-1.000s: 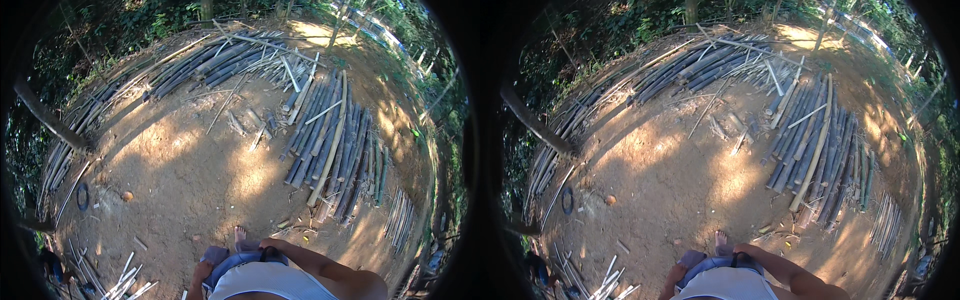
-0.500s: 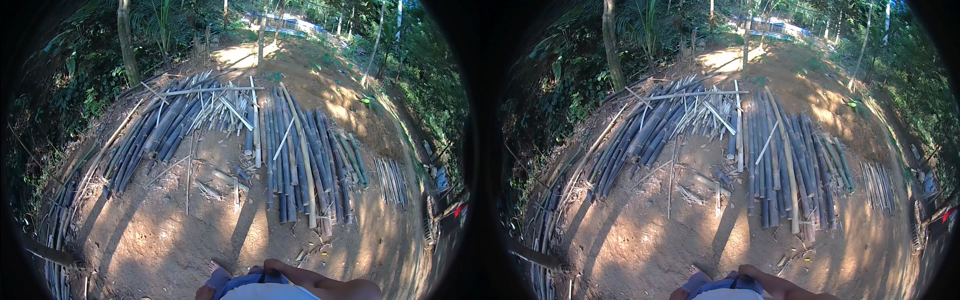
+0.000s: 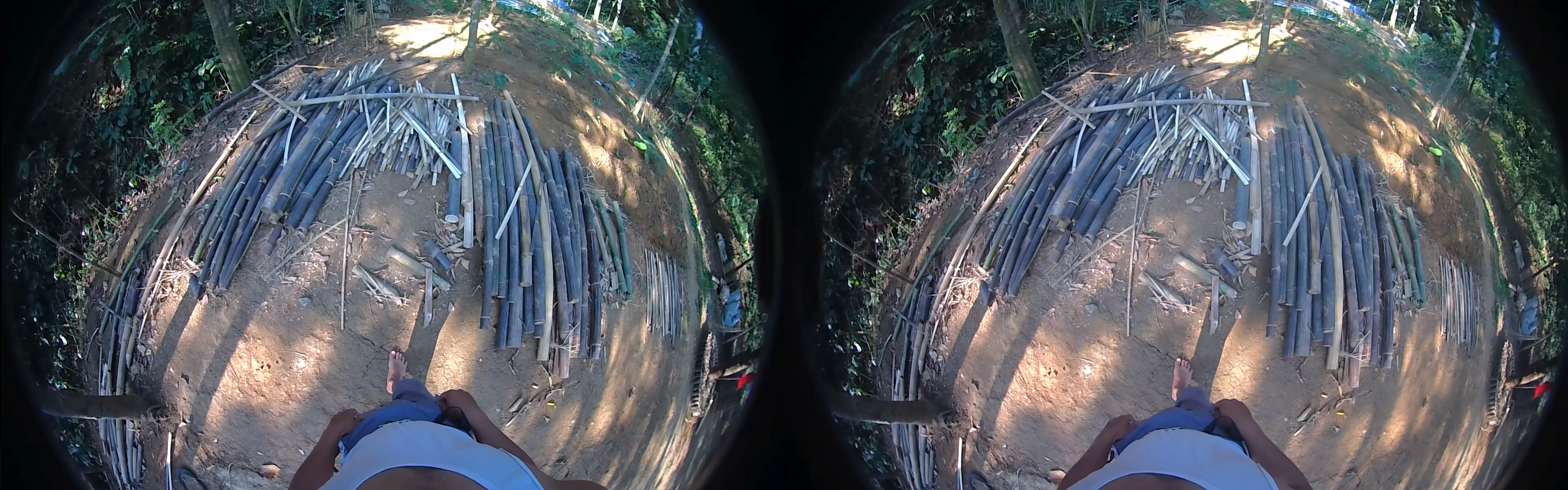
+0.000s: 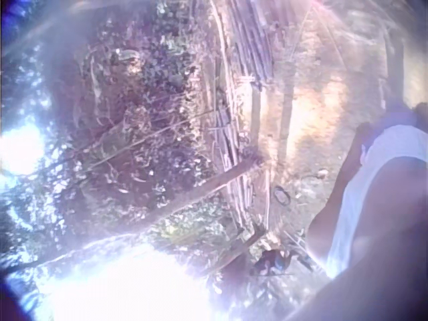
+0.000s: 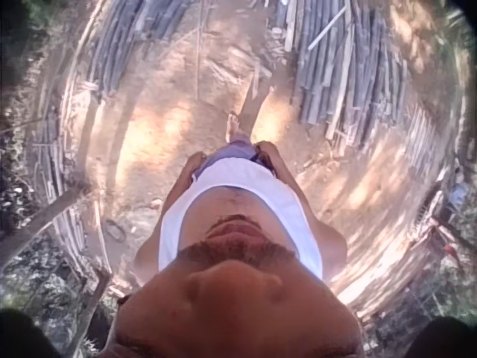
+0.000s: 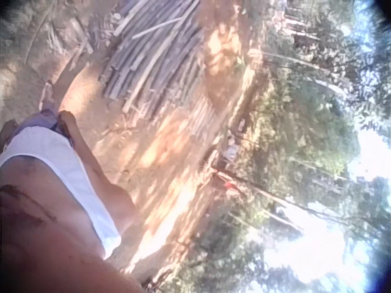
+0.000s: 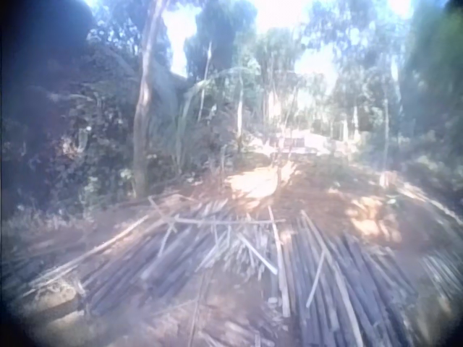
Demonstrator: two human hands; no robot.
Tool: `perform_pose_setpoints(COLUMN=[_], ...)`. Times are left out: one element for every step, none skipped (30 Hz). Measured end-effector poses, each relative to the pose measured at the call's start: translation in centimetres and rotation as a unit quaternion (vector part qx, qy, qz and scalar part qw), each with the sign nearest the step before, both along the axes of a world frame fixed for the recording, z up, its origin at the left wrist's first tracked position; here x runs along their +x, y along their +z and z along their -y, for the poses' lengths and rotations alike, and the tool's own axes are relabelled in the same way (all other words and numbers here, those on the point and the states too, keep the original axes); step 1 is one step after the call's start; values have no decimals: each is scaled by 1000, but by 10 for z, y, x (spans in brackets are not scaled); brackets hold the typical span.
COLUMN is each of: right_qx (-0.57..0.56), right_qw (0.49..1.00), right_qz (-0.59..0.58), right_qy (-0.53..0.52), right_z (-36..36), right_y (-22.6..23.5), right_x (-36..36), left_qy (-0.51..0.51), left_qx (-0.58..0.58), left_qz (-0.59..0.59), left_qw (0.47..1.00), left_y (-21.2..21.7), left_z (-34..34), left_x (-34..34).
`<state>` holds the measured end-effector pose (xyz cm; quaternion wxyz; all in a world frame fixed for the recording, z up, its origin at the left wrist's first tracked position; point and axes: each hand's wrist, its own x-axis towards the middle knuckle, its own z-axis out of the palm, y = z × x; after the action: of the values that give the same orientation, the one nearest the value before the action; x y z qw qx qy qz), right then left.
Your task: The person walks around an outdoor yard area, picking up and carrying several long bamboo sticks from various piles by hand.
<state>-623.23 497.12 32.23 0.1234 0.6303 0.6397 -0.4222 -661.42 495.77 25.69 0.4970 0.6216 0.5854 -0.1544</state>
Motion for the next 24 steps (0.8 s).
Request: perform_pose_setpoints(right_qx=[-9,-16,-57,-68,-79,-87,-68,-78,-87,-96,-80,-68,-57,-33,-9,15,-45,-27,-15,-2,7,18,24,31], right_qw=[1000,998,996,995,993,990,993,992,991,989,994,997,998,999,999,997,998,999,999,999,999,999,999,999], right_qz=[11,22,13,-4,-20,-39,-51,-46,-39,-31,-20,-18,-11,-22,-34,-49,-16,-25,-37,-45,-48,-37,-27,-20], right_qy=[27,54,68,78,87,103,82,91,98,105,65,34,-1,17,39,62,40,30,19,6,-5,-24,-29,-24], right_z=[-26,-54,-77,-86,-100,-114,-127,-139,-152,-167,-182,-195,-210,-230,-251,-272,-292,-315,-335,-354,-372,-390,-409,-433], right_y=[-8,-16,3,-4,-18,-27,-24,-30,-36,-43,-49,-46,-41,-44,-48,-49,-61,-63,-60,-55,-48,-36,-26,-16], right_x=[-1,-2,-17,-10,1,5,2,0,0,-1,0,-10,-19,-24,-25,-31,-29,-32,-39,-42,-48,-47,-51,-66], left_qy=[1,-14,-24,-48,-53,-50,-44,-45,-48,-52,-59,-60,-65,-84,-100,-99,-101,-130,-158,-175,-188,-232,-224,-253], left_qx=[32,47,47,52,49,48,49,53,60,67,62,49,38,59,80,155,234,277,314,391,467,533,559,650], left_qz=[-5,-34,-74,-98,-83,-72,-63,-63,-60,-56,-49,-50,-47,-13,19,69,128,169,210,258,315,355,435,427], left_qw=[999,998,996,993,994,995,996,996,995,995,995,996,996,995,992,981,959,937,912,866,804,732,669,575], left_y=[-4,-7,8,25,43,61,70,75,79,83,86,94,103,111,124,145,168,201,244,282,322,370,421,451], left_z=[-24,-47,-64,-88,-114,-138,-157,-172,-189,-208,-231,-250,-272,-299,-328,-356,-392,-431,-467,-499,-529,-556,-575,-585], left_x=[-2,-3,-9,-2,2,2,0,-1,1,4,7,5,5,9,13,17,31,41,53,65,77,89,92,96])
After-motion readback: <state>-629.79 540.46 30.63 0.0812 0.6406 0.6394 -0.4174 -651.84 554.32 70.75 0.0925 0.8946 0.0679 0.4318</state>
